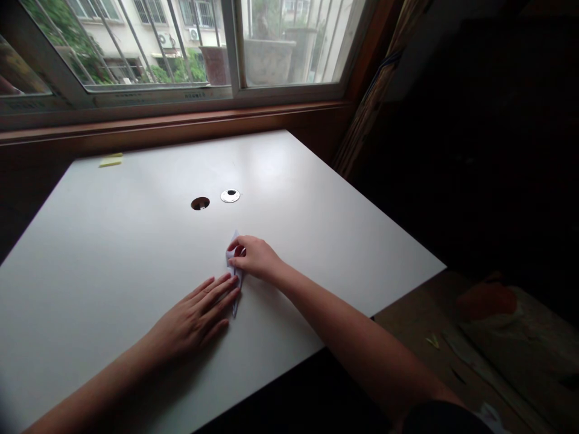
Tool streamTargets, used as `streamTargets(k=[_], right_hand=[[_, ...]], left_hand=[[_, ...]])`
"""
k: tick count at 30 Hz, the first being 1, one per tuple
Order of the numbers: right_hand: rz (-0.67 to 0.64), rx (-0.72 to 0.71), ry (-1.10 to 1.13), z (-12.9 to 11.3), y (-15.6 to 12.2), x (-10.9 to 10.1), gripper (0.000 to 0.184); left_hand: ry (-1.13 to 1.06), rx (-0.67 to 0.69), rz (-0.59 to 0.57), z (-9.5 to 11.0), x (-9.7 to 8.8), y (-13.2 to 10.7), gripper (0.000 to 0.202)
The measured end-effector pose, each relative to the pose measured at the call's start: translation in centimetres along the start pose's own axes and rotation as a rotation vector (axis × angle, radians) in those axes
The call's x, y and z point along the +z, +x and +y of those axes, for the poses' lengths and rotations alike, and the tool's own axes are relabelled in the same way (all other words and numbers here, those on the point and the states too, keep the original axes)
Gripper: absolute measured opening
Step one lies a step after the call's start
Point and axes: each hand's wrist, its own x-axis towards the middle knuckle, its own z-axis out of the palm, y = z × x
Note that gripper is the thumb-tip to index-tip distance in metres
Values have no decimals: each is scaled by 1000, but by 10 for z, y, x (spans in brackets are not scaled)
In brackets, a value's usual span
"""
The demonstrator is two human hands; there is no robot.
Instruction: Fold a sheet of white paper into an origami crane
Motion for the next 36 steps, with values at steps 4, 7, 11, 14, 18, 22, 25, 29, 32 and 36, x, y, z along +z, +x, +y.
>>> streamTargets(k=[4, 7, 11, 14, 18, 22, 25, 29, 32, 36], right_hand=[[-2, -47, 38, 0, -3, 1, 22], [-9, -80, 85, 0, -7, 3, 22], [18, -172, 157, 3, -16, 3, 15], [55, -316, 42, 9, -24, -1, 11], [42, -630, -264, 17, -32, -10, 15], [9, -723, -408, 17, -37, -16, 23], [-5, -757, -454, 16, -39, -16, 26], [-18, -781, -454, 16, -39, -16, 29], [-28, -769, -440, 17, -39, -17, 30], [-44, -752, -406, 19, -39, -18, 30]], left_hand=[[-35, 7, 22, 0, -1, 0, 56], [-44, 4, 30, 0, -2, 1, 55], [-63, -11, 29, -2, -3, 1, 52], [-86, -21, 29, -2, -2, 0, 49], [-105, -26, 36, -3, 0, -1, 49], [-122, -21, 53, -4, 2, -1, 49], [-154, -15, 71, -6, 0, -1, 48], [-223, -51, 104, -16, -4, -4, 52], [-217, -151, 205, -28, -5, -8, 51], [-134, -139, 247, -40, -3, -11, 46]])
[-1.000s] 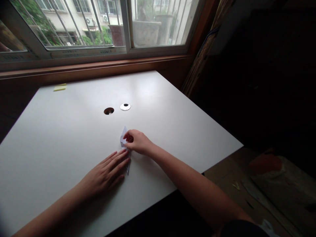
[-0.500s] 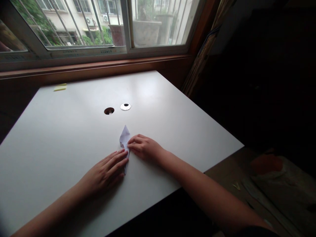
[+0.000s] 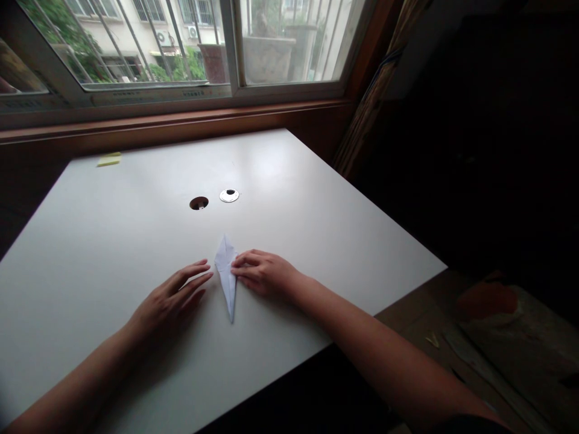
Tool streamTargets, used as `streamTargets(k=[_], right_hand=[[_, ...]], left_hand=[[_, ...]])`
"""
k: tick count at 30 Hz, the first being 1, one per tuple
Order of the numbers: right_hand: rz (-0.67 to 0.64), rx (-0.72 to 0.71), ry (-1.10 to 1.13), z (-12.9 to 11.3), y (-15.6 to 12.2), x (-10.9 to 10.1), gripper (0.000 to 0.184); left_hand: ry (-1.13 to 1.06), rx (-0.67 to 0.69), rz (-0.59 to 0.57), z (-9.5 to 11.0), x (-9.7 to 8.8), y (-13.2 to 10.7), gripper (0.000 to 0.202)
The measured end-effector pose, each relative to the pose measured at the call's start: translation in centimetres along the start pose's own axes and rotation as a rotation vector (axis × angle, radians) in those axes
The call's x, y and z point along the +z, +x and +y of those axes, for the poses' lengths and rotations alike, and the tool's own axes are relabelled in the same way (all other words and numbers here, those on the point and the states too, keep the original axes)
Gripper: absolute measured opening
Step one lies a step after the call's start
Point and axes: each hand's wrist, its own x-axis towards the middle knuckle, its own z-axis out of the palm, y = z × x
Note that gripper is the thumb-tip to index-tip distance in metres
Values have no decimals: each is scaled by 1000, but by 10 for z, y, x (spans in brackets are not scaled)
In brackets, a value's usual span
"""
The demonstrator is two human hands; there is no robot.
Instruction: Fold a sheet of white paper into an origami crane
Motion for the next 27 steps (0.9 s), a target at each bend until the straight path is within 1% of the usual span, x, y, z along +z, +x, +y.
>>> streamTargets(k=[3, 6, 9, 22, 27], right_hand=[[5, 5, 23, 1, 0, 2, 33], [1, 8, 33, 1, 0, 3, 34], [-6, 1, 25, 1, 0, 3, 34], [-34, -16, -37, -4, -1, 3, 36], [-66, -49, -38, -8, -1, 5, 37]], left_hand=[[13, 52, -58, -2, 1, 1, 50], [31, 70, -121, 0, 1, 3, 51], [62, 80, -152, 2, 2, 3, 53], [165, 100, -196, -1, 6, 2, 57], [87, 94, -195, -3, 5, 1, 54]])
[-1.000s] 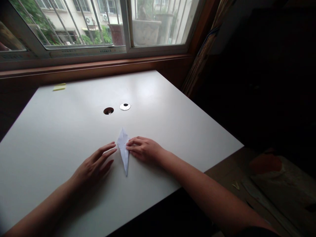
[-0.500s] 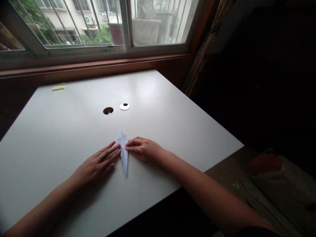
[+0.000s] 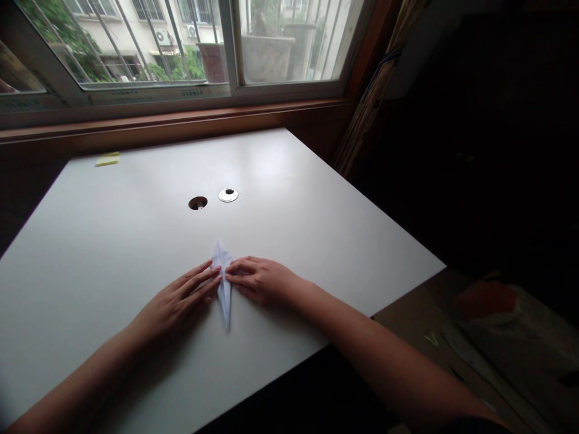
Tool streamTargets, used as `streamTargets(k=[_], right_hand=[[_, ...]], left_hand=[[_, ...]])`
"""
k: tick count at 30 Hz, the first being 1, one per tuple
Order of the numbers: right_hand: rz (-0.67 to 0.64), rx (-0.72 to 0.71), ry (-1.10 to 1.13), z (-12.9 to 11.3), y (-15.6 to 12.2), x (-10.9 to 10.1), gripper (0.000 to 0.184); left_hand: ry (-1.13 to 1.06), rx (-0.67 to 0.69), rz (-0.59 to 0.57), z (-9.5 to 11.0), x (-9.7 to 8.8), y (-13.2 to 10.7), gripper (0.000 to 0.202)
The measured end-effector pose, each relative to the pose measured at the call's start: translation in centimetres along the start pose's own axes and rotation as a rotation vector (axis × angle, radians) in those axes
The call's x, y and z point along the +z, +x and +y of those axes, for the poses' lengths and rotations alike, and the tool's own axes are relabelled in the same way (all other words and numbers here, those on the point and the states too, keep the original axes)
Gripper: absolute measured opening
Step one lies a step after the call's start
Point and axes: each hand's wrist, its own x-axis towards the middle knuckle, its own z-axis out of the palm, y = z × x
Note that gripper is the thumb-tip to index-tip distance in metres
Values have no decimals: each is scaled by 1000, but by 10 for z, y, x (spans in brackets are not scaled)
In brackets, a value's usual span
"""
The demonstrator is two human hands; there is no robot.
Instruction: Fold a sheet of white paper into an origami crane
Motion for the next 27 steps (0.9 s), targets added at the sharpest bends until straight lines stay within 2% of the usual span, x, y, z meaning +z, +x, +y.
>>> streamTargets(k=[8, 12, 19, 27], right_hand=[[-56, -34, 90, -6, 3, 4, 46], [-49, 21, 113, -13, 5, 4, 62], [-136, 119, 64, -26, 5, 1, 71], [-260, 157, 29, -34, 8, -14, 61]], left_hand=[[-175, -97, 93, 1, -6, 1, 47], [-226, -147, 144, -1, -4, 1, 28], [-278, -154, 186, -3, -2, 1, 9], [-254, -130, 239, 1, -3, 3, 3]])
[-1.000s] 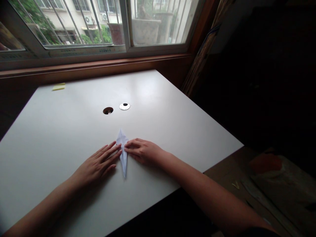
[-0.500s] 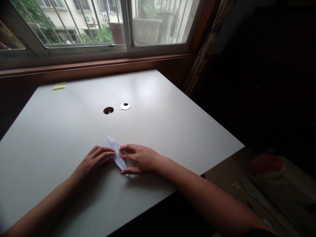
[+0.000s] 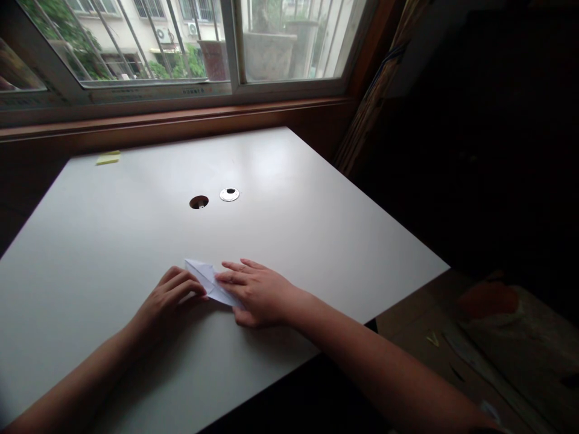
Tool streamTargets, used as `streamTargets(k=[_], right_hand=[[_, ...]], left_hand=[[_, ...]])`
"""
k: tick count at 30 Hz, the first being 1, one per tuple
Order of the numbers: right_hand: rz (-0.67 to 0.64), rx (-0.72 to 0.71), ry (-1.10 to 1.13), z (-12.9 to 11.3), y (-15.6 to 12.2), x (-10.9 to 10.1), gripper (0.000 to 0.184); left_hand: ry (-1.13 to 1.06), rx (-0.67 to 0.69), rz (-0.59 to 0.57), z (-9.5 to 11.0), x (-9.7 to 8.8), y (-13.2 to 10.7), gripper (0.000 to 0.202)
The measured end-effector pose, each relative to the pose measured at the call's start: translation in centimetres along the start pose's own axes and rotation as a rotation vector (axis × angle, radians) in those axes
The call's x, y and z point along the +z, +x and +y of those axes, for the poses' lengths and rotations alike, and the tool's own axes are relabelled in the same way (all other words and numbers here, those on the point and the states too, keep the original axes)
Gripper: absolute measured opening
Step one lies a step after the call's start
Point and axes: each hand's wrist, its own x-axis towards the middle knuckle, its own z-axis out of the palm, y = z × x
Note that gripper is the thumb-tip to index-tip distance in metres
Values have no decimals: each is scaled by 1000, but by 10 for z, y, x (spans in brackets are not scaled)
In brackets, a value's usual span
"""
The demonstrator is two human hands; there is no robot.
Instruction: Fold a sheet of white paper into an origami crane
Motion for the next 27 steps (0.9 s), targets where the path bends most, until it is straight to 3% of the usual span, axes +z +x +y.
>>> streamTargets(k=[5, 15, 19, 27], right_hand=[[-29, -11, 6, 2, 0, 0, 66], [-10, -23, -1, 6, -2, 10, 69], [9, -33, -16, 7, -3, 15, 60], [112, 49, -3, 8, -3, 31, 47]], left_hand=[[14, -1, -1, 1, -1, 1, 12], [-186, -32, -19, 2, -2, 4, 6], [-234, -30, -16, 5, -1, 3, 6], [-295, -217, -82, 10, -1, 3, 5]])
